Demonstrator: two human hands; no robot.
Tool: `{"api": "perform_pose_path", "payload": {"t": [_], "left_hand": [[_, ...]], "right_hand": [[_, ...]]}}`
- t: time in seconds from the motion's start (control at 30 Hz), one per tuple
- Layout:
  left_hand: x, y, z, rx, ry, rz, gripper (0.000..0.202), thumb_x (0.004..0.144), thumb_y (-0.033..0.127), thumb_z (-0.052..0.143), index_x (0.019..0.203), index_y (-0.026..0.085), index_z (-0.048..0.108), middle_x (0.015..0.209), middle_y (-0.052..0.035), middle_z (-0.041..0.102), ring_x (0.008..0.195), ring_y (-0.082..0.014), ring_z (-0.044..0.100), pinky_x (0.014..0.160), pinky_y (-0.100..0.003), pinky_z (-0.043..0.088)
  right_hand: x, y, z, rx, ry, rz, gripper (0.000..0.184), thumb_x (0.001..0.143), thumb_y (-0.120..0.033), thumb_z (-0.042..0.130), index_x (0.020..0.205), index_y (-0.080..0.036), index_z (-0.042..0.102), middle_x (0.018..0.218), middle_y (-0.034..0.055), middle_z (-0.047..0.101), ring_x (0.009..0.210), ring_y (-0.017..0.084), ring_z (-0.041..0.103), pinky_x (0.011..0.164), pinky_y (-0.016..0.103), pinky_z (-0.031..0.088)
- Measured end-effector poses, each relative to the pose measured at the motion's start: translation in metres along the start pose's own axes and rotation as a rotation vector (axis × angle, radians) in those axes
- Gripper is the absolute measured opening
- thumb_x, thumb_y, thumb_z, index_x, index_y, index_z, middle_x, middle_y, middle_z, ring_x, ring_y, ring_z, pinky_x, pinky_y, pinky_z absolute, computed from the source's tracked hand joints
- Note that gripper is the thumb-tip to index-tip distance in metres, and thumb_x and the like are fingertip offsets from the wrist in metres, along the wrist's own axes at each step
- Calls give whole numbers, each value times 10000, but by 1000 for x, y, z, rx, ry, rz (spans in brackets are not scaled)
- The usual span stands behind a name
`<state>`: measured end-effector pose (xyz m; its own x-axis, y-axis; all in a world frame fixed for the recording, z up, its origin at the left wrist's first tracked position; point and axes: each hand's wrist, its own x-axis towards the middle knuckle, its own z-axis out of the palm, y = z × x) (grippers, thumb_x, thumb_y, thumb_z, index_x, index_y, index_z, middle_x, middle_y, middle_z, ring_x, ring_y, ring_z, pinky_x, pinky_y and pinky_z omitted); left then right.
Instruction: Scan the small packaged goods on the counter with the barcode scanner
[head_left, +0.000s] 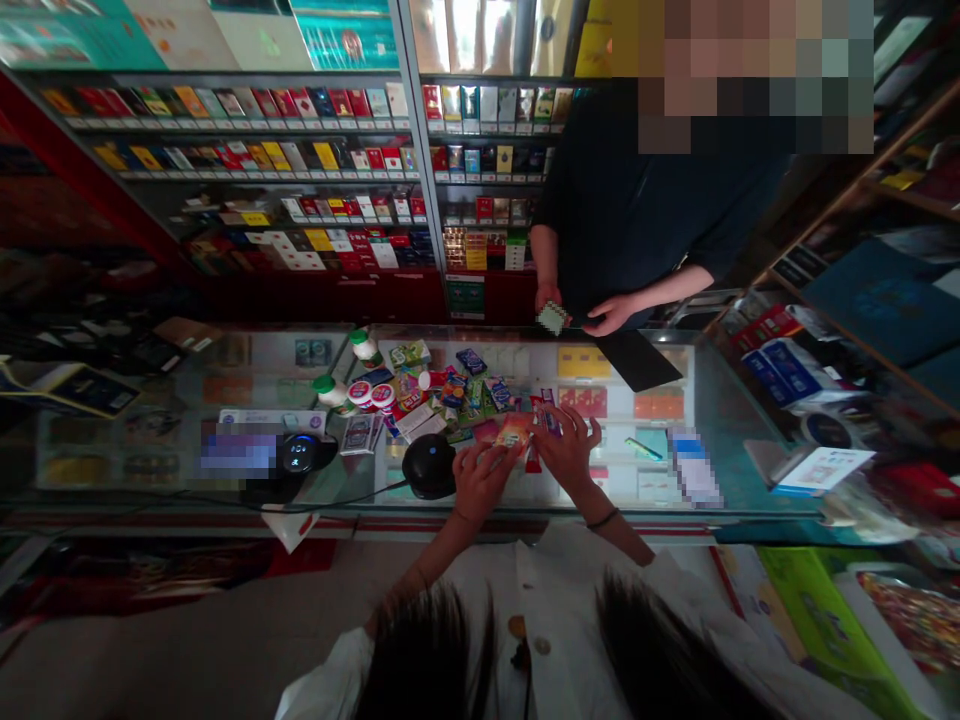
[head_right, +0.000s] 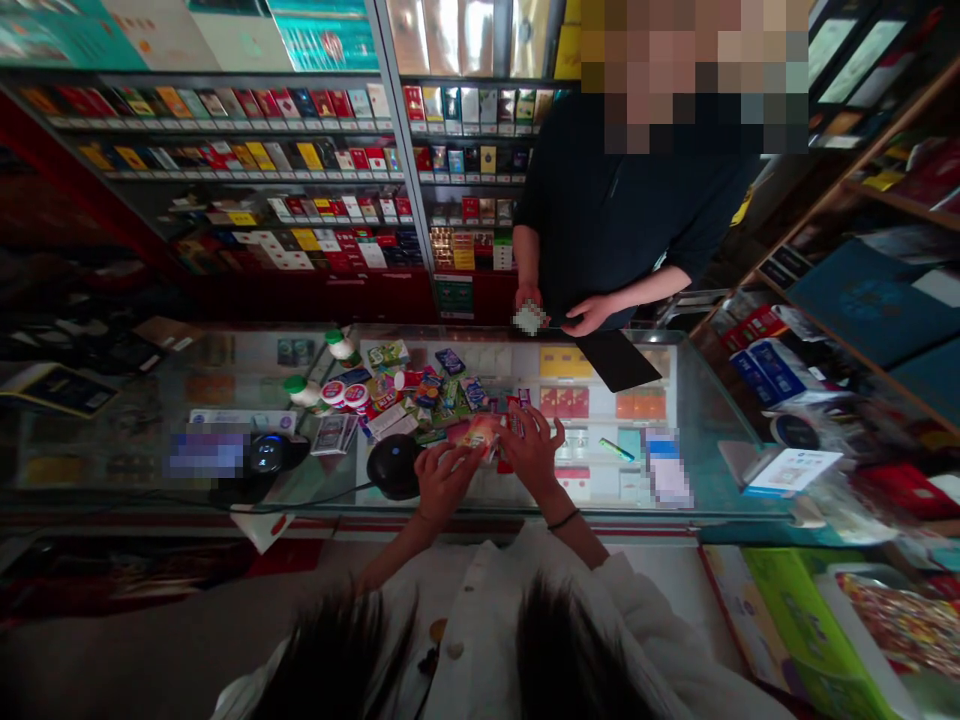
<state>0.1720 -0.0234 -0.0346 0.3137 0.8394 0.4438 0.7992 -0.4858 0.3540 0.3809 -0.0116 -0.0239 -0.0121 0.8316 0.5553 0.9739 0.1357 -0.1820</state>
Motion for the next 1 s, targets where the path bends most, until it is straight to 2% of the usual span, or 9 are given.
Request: {"api": "perform_pose_path", "payload": {"t": [0.17, 0.3, 0.5, 0.7, 0.83, 0.9, 1.0], "left_hand": [[5, -3, -6, 12, 9, 15, 343, 996, 272, 586, 1317, 341, 687, 1232, -46, 752, 1262, -295, 616, 1081, -512, 439], [11, -4, -5, 3, -42, 11, 357, 979, 224, 593, 1328, 262, 658, 1303, -62, 723, 1320, -306, 571, 1094, -504, 448], [19, 6, -9, -18, -87, -20, 330, 1004, 240, 550, 1323, 238, 633, 1320, -73, 712, 1316, -301, 573, 1078, -505, 446], [28, 16, -14, -95, -70, -46, 272, 1009, 290, 570, 1261, 259, 666, 1228, -58, 750, 1268, -291, 593, 1082, -500, 432], [35, 19, -9, -223, -43, -73, 293, 1013, 284, 564, 1287, 241, 658, 1251, -62, 739, 1243, -272, 583, 1083, -467, 448], [39, 19, -7, -274, -37, -95, 328, 1014, 304, 566, 1327, 238, 638, 1244, -69, 736, 1234, -264, 581, 1072, -451, 458], [46, 19, -5, -290, -51, -102, 484, 978, 353, 635, 1444, 256, 552, 1249, -73, 728, 1243, -270, 577, 1089, -462, 436]], "right_hand": [[0, -5, -3, -6, -23, -8, 185, 969, -402, 633, 1080, -430, 778, 1403, -21, 657, 1396, 268, 448, 1208, 530, -11], [-5, -10, -10, 6, -67, 18, 225, 959, -402, 639, 1146, -439, 758, 1411, -20, 649, 1398, 276, 443, 1215, 538, -8], [-10, -12, -22, 45, -91, 86, 223, 966, -429, 633, 1151, -432, 759, 1387, -27, 663, 1386, 284, 452, 1225, 540, 15], [-15, 7, -18, 185, -62, 146, 236, 992, -464, 598, 1152, -383, 751, 1158, -14, 767, 1248, 247, 567, 1228, 536, 3], [-16, 24, -17, 267, -58, 256, 309, 1002, -511, 551, 1189, -356, 741, 1177, 16, 758, 1180, 237, 611, 1230, 537, 22], [-14, 31, -19, 334, -87, 299, 320, 995, -534, 548, 1169, -354, 747, 1159, 17, 760, 1176, 241, 619, 1233, 550, 28], [-9, 40, -25, 449, -167, 363, 336, 977, -549, 563, 1196, -358, 732, 1091, 15, 773, 1174, 253, 633, 1224, 576, 78]]}}
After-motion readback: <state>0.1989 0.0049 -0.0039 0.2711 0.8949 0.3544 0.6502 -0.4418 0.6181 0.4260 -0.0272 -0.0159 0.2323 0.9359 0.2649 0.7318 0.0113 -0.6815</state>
